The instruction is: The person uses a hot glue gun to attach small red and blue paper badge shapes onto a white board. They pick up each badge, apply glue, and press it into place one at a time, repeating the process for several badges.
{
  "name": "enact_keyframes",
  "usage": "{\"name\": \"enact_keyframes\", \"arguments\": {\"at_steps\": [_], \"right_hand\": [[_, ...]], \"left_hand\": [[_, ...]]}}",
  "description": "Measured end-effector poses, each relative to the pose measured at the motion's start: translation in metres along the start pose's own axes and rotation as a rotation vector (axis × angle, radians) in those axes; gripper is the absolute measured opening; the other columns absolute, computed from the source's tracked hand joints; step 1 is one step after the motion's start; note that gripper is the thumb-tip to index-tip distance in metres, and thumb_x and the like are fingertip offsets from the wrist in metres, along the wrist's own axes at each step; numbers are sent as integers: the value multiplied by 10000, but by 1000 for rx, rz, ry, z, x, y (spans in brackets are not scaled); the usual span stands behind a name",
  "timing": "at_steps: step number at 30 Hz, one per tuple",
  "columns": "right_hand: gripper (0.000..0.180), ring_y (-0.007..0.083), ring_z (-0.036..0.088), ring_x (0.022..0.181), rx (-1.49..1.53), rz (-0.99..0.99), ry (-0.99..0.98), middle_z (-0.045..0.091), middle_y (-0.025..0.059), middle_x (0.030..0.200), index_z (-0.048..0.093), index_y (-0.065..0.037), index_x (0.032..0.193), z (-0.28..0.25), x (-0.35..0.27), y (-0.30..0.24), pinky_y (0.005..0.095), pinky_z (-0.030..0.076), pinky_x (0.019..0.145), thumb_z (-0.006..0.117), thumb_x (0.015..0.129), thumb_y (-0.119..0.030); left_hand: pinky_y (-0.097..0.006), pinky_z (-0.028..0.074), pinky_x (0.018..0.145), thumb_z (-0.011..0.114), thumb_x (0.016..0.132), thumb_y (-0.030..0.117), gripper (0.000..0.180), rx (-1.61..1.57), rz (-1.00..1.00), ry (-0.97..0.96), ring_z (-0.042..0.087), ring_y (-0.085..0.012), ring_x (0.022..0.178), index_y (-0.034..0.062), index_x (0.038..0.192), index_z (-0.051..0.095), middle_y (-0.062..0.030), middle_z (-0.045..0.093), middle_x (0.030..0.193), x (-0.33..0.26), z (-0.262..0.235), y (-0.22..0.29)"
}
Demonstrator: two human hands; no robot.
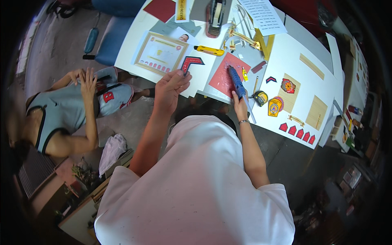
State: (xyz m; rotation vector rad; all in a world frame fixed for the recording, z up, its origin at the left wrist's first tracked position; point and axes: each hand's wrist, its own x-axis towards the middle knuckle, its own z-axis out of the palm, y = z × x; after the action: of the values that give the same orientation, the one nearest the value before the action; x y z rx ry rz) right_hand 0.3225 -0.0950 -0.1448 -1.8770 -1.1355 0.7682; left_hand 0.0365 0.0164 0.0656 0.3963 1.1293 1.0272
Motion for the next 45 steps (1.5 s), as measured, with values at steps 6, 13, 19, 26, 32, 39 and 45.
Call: {"name": "enact_keyframes", "arguments": {"at_steps": [6,13,19,26,32,39,45], "right_hand": [[471,415,559,1123,-101,-116,-65,596,243,1179,569,52,1234,-8,3,-10,475,443,1001,733,946,-283],[617,437,524,1182,-111,-249,-112,548,275,1259,497,75,1355,-21,3,-5,489,425,1032,763,920,-274],[619,446,492,1253,-295,-428,0,485,301,1358,465,45,1438,-60,-47,-8,515,420,1038,729,936,-203],[164,359,635,740,-276,-393,-679,636,126,864,666,-27,1023,-159,-134,-92,439,521,661,724,912,-134],[234,218,594,680,-322,-978,89,615,48,866,705,-48,1031,-158,-158,-221,348,453,578,782,810,-59],[305,216,606,706,-519,-946,171,626,45,833,718,-71,1016,-148,-191,-246,347,452,598,802,724,-43],[186,184,575,732,-637,-862,198,556,24,812,684,-72,986,-163,-215,-223,341,404,590,706,807,-116]], "left_hand": [[-309,650,826,639,1021,103,188,-12,64,-8,759,-235,995,-7,1173,638,-174,739,1108,-30,27,-10],[-373,585,876,703,989,158,182,-106,97,16,715,-198,997,61,1143,696,-69,741,1070,-74,56,-43],[-357,572,861,700,986,154,166,-147,173,71,694,-174,947,40,1106,691,-65,726,1006,-109,70,-58],[-319,583,790,668,1005,136,143,-69,216,64,697,-154,890,21,1090,668,-64,713,960,-138,68,-63],[-284,473,782,686,996,150,101,-164,125,-65,634,-105,872,91,1074,664,14,678,951,-177,61,-95],[-237,435,702,703,967,88,56,-216,192,-30,566,-58,775,54,955,659,4,641,857,-228,66,-134],[-224,465,719,709,965,60,60,-186,159,-19,581,-48,808,11,973,674,-10,659,901,-252,81,-163]]}}
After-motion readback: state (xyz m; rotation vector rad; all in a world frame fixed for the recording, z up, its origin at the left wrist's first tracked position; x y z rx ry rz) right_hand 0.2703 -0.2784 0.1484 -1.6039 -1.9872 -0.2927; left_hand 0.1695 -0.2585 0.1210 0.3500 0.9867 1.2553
